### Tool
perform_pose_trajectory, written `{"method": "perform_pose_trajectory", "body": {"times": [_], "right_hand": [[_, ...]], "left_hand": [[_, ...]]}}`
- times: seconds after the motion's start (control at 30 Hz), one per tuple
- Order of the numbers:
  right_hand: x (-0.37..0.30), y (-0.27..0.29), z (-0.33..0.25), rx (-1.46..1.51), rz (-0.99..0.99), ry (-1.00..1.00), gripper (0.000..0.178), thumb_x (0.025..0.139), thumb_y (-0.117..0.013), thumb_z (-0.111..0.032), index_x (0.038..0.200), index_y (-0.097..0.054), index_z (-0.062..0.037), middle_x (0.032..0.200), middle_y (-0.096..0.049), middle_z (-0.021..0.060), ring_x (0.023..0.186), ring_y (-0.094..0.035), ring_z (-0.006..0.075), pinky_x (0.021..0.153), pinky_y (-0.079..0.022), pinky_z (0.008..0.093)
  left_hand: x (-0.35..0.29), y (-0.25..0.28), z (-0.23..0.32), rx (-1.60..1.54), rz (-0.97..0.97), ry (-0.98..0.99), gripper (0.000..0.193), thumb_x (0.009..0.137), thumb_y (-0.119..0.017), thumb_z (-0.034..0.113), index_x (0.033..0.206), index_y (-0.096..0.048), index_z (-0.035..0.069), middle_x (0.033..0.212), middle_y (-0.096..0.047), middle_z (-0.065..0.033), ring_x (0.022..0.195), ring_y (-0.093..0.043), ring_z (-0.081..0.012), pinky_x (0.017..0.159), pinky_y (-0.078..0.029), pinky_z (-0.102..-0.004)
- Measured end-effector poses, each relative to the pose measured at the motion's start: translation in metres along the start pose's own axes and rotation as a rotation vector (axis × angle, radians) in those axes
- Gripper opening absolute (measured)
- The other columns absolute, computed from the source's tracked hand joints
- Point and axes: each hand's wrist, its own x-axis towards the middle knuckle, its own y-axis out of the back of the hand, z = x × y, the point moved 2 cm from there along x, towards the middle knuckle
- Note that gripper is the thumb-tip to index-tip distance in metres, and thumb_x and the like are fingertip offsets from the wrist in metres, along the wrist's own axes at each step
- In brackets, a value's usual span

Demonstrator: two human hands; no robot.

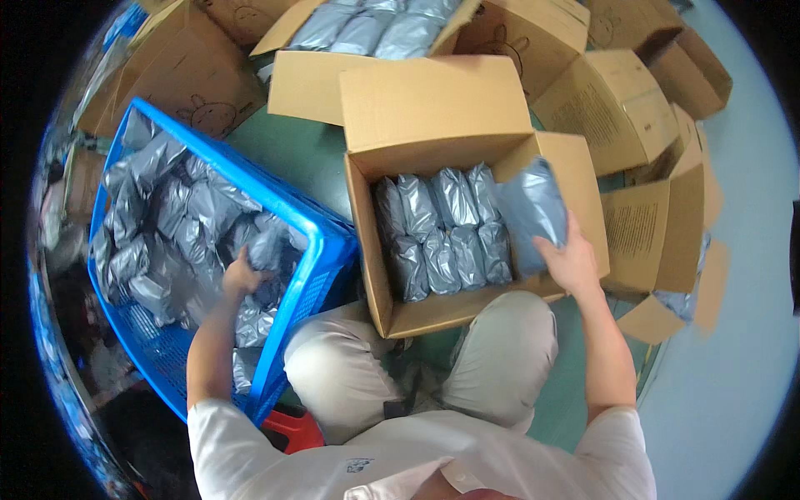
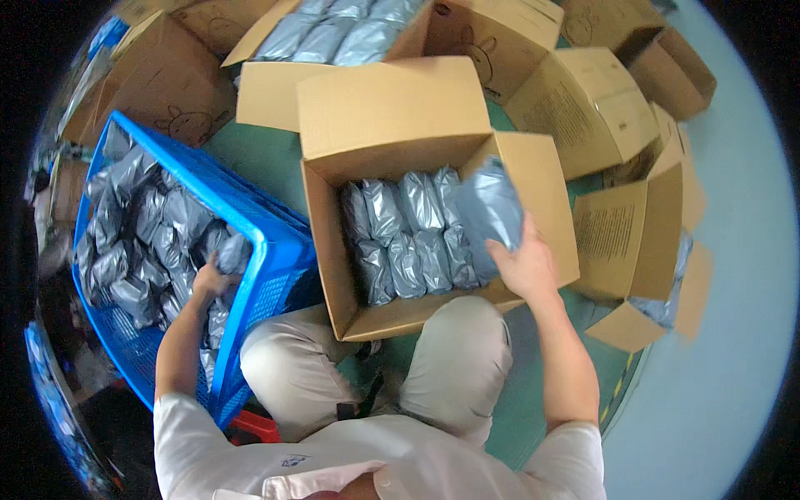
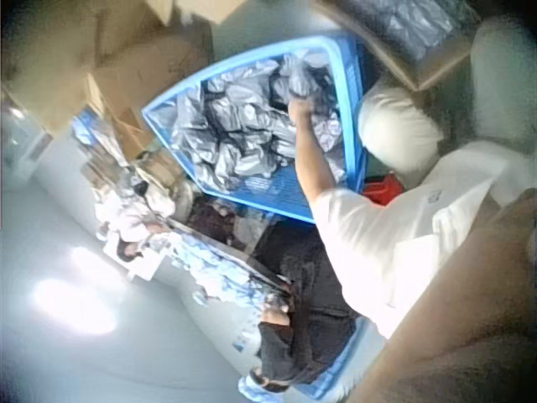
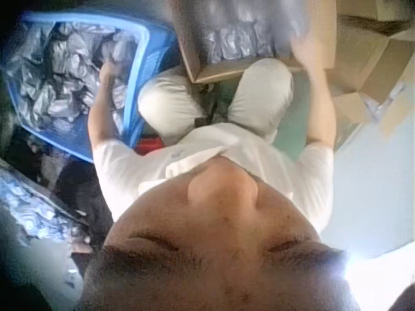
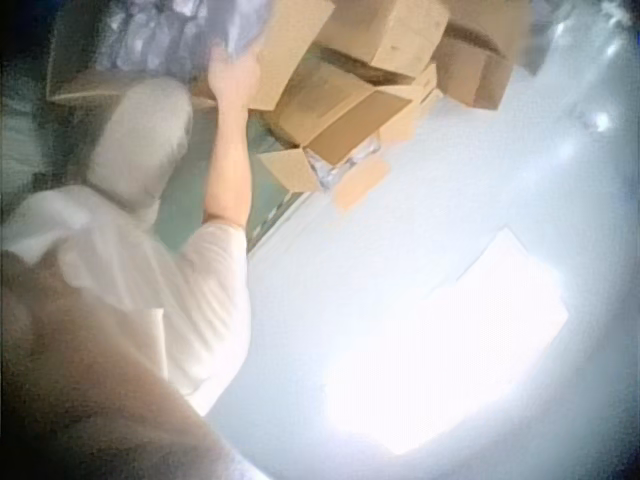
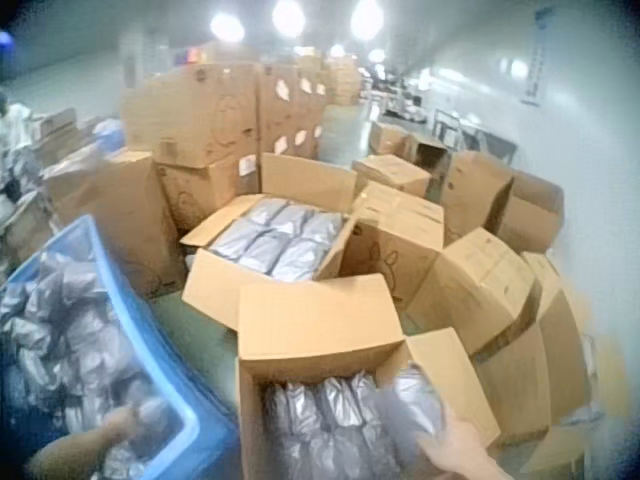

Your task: The person takes grey packages from a blue crate and stacks them into cardboard boxes, then sets the full box aside and prepares an empty one to repeat the process.

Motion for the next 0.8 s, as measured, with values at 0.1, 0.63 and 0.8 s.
{"method": "perform_pose_trajectory", "body": {"times": [0.1, 0.63, 0.8], "right_hand": [[0.016, -0.032, -0.003, 0.000, -0.041, 0.033, 0.086, 0.086, -0.068, -0.044, 0.154, -0.030, -0.0071, 0.134, -0.055, 0.0303, 0.116, -0.060, 0.0463, 0.097, -0.049, 0.0478], [0.069, -0.078, -0.012, -0.061, 0.214, 0.173, 0.083, 0.089, -0.067, -0.039, 0.154, -0.027, -0.0045, 0.130, -0.048, 0.0336, 0.116, -0.055, 0.0470, 0.097, -0.048, 0.0509], [0.090, -0.158, 0.003, -0.191, -0.190, 0.335, 0.077, 0.090, -0.060, -0.025, 0.154, -0.026, -0.0001, 0.159, -0.023, 0.0292, 0.148, -0.021, 0.0469, 0.122, -0.017, 0.0501]], "left_hand": [[-0.052, 0.069, -0.024, -0.531, 0.035, -0.015, 0.066, 0.081, -0.078, 0.025, 0.136, -0.051, 0.001, 0.111, -0.069, -0.0137, 0.100, -0.066, -0.0214, 0.086, -0.052, -0.0343], [-0.114, 0.016, 0.419, -0.827, -0.115, -0.341, 0.098, 0.086, -0.065, 0.057, 0.150, -0.026, -0.007, 0.133, -0.055, -0.0364, 0.126, -0.055, -0.0462, 0.105, -0.045, -0.0425], [-0.035, -0.122, 0.467, -0.461, -0.312, -0.453, 0.090, 0.096, -0.053, 0.050, 0.153, -0.019, -0.011, 0.149, -0.041, -0.0333, 0.140, -0.043, -0.0394, 0.114, -0.036, -0.0386]]}}
